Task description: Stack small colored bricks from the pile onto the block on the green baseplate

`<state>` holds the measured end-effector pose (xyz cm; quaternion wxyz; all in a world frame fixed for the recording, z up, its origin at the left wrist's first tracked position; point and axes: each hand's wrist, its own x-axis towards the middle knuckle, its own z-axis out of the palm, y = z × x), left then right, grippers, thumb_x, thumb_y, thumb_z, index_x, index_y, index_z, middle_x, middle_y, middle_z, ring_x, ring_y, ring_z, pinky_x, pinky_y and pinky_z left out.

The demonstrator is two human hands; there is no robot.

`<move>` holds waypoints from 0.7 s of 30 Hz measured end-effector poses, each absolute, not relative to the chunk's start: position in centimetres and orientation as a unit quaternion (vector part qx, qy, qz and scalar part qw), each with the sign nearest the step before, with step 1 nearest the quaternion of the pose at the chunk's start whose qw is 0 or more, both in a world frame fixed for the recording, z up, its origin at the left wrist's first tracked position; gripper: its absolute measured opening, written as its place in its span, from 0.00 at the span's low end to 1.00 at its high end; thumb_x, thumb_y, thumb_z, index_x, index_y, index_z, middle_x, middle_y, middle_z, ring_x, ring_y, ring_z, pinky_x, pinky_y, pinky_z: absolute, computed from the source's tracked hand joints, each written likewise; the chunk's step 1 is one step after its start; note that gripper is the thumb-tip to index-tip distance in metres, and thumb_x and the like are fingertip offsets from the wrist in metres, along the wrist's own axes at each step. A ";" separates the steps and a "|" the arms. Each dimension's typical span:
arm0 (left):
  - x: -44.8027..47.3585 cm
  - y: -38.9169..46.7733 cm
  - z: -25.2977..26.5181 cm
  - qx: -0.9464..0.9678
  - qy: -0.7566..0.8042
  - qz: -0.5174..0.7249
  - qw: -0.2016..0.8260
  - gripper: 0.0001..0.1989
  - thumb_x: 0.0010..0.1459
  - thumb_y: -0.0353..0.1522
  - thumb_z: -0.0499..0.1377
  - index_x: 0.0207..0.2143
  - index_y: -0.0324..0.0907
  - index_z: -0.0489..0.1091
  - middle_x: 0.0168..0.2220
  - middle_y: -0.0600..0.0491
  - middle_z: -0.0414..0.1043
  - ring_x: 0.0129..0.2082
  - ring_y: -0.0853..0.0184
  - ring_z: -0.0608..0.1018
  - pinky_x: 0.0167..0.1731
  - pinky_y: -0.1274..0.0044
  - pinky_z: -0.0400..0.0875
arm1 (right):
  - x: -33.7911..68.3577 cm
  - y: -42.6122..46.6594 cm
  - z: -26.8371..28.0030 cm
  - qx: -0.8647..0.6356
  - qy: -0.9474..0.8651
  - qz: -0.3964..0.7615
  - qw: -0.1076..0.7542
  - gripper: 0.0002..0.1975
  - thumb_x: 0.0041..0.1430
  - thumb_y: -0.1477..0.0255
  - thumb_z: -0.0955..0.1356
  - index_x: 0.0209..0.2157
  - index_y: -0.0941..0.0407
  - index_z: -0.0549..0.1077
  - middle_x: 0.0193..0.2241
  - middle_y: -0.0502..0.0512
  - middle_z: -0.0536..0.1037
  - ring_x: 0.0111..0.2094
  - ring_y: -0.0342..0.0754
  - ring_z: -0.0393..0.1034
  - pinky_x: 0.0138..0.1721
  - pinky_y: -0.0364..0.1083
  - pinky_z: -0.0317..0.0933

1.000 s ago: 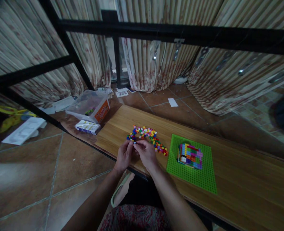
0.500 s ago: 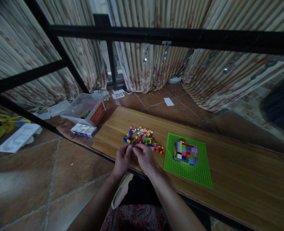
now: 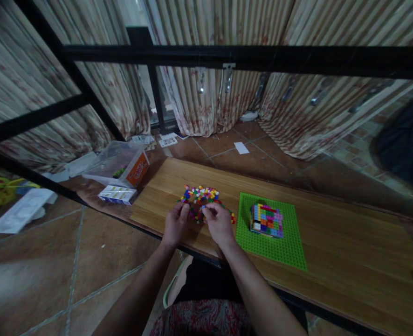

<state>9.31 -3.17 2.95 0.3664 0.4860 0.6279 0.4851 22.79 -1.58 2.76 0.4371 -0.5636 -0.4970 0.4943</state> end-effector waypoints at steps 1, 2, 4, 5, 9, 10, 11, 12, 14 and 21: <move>9.2 -2.6 3.4 0.530 0.647 0.441 0.326 0.14 0.61 0.40 0.50 0.29 0.41 0.68 0.25 0.53 0.70 0.26 0.70 0.72 0.30 0.79 0.64 | 23.3 -1.0 2.7 -0.583 -0.542 0.438 0.417 0.12 0.52 0.60 0.68 0.31 0.55 0.74 0.27 0.51 0.76 0.28 0.47 0.70 0.31 0.46 0.65; 9.2 -2.1 3.8 0.567 0.665 0.392 0.288 0.13 0.61 0.39 0.50 0.31 0.42 0.69 0.26 0.52 0.71 0.28 0.68 0.73 0.31 0.78 0.64 | 23.7 -0.4 2.6 -0.597 -0.584 0.384 0.393 0.11 0.54 0.62 0.66 0.32 0.55 0.74 0.27 0.52 0.77 0.29 0.47 0.70 0.32 0.46 0.64; 9.5 -1.2 4.5 0.615 0.693 0.296 0.233 0.12 0.62 0.37 0.49 0.34 0.42 0.70 0.29 0.49 0.74 0.31 0.65 0.76 0.34 0.77 0.65 | 24.2 0.6 2.8 -0.612 -0.651 0.296 0.338 0.09 0.56 0.67 0.65 0.32 0.55 0.75 0.28 0.52 0.77 0.30 0.47 0.71 0.34 0.45 0.63; 9.7 -0.8 4.7 0.629 0.704 0.252 0.214 0.12 0.62 0.37 0.49 0.36 0.42 0.70 0.30 0.48 0.75 0.32 0.63 0.77 0.35 0.75 0.66 | 24.3 1.0 3.0 -0.616 -0.674 0.265 0.310 0.08 0.57 0.68 0.64 0.32 0.55 0.75 0.27 0.52 0.78 0.29 0.47 0.71 0.34 0.45 0.62; 10.4 -0.1 4.9 0.646 0.727 0.148 0.182 0.12 0.62 0.35 0.49 0.38 0.40 0.70 0.35 0.43 0.76 0.36 0.60 0.78 0.36 0.74 0.67 | 24.0 1.7 3.6 -0.621 -0.721 0.190 0.242 0.07 0.57 0.72 0.64 0.32 0.54 0.75 0.28 0.52 0.79 0.30 0.47 0.72 0.34 0.44 0.61; 10.4 -0.1 4.9 0.647 0.727 0.143 0.180 0.12 0.62 0.35 0.50 0.39 0.40 0.70 0.36 0.43 0.76 0.37 0.60 0.78 0.37 0.74 0.67 | 23.9 1.8 3.6 -0.620 -0.726 0.182 0.235 0.07 0.57 0.73 0.65 0.33 0.54 0.76 0.30 0.53 0.79 0.31 0.47 0.73 0.35 0.44 0.61; 10.4 -0.1 4.7 0.648 0.726 0.144 0.179 0.11 0.61 0.35 0.50 0.40 0.41 0.69 0.37 0.43 0.76 0.37 0.60 0.78 0.37 0.74 0.67 | 23.8 1.9 3.7 -0.619 -0.730 0.177 0.230 0.07 0.57 0.73 0.65 0.34 0.54 0.76 0.31 0.53 0.79 0.32 0.47 0.73 0.36 0.44 0.61; 10.3 -0.3 4.6 0.647 0.726 0.149 0.180 0.11 0.61 0.35 0.51 0.41 0.41 0.69 0.37 0.43 0.76 0.37 0.60 0.78 0.37 0.74 0.67 | 23.7 2.0 3.7 -0.618 -0.732 0.174 0.226 0.08 0.57 0.73 0.65 0.34 0.54 0.76 0.32 0.54 0.80 0.33 0.48 0.73 0.36 0.44 0.61; 10.2 -0.5 4.5 0.647 0.722 0.164 0.182 0.11 0.60 0.36 0.53 0.42 0.42 0.69 0.38 0.44 0.75 0.38 0.60 0.77 0.37 0.74 0.67 | 23.4 2.3 3.6 -0.615 -0.737 0.170 0.221 0.09 0.59 0.73 0.64 0.35 0.54 0.76 0.33 0.54 0.80 0.34 0.48 0.73 0.37 0.44 0.61; 8.6 -2.2 3.8 0.625 0.718 0.255 0.168 0.12 0.64 0.34 0.46 0.39 0.43 0.69 0.37 0.48 0.75 0.35 0.65 0.77 0.36 0.76 0.67 | 20.8 4.4 3.9 -0.554 -0.790 0.143 0.222 0.10 0.61 0.73 0.62 0.37 0.53 0.76 0.37 0.54 0.78 0.38 0.47 0.71 0.40 0.43 0.61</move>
